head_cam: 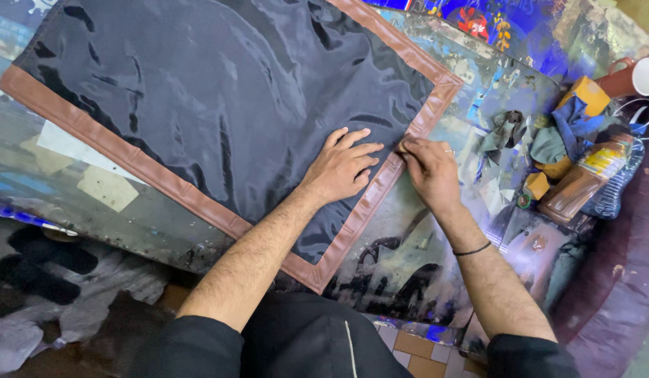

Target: The person applies a brown liquid from a bottle onto a small brown sponge and rubs it along the edges of a dark fabric piece with a brown border laid on a glass table. The person then lifts the fabric and places it on a nearby surface. The person then picks up the bottle and sponge again and applies the liquid to the table surface.

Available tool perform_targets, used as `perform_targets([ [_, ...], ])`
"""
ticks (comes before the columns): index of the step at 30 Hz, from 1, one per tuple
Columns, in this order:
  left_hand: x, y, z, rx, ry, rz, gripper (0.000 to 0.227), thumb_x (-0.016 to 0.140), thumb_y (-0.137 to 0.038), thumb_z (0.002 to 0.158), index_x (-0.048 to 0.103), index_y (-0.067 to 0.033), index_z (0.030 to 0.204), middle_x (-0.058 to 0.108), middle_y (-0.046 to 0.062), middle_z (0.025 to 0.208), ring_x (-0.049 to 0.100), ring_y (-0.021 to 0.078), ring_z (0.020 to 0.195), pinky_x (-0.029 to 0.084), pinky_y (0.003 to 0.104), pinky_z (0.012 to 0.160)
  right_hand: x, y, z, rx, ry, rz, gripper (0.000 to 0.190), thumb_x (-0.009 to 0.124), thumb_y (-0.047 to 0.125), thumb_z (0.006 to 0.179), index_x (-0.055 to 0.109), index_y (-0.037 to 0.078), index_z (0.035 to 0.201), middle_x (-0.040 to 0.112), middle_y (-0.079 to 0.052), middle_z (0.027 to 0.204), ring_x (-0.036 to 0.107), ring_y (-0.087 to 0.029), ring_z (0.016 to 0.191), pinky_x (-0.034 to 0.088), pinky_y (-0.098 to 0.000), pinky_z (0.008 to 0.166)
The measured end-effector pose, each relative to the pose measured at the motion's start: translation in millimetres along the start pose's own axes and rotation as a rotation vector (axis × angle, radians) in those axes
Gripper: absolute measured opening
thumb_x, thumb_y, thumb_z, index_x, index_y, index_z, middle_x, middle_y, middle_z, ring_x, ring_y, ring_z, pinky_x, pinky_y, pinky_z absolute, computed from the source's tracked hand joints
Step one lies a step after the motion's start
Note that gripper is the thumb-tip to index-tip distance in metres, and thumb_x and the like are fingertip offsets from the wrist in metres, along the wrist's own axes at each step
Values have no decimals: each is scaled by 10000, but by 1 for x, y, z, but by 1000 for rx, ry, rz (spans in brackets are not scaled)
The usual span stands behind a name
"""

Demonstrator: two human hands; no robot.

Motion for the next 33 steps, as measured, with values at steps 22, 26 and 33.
perform_targets([
  [22, -8, -3, 1, 18, -22, -44, 266, 681, -182, 853, 778, -106, 1089, 621, -4, 1414, 418, 252, 1437, 251, 534, 1204, 4, 12, -8, -138, 90, 51, 285, 784, -2, 847, 723, 47, 1121, 717, -118, 1141, 649, -318, 1025, 523, -400, 894],
  [26, -9, -3, -1, 22, -22, -43, 247, 675, -171, 866, 776, -101, 1080, 624, 7, 1415, 425, 261, 1435, 256, 535, 1204, -2, -2, -3, 26, -47, 25, 279, 770, -6, 887, 708, 61, 1150, 713, -89, 1187, 656, -303, 1080, 518, -407, 942],
  [33, -12, -5, -1, 28, -21, -53, 246, 669, -145, 880, 769, -98, 1100, 622, 14, 1420, 419, 272, 1448, 246, 541, 1219, 9, 57, -62, -87, 170, 246, 323, 772, 21, 815, 710, 75, 1128, 728, -126, 1121, 664, -308, 1013, 529, -395, 899],
])
Point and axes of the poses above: each hand's wrist, its own z-axis towards the middle knuckle, its own x-axis out of the palm, y = z × x, the point moved 9 cm from there along z, towards the middle knuckle
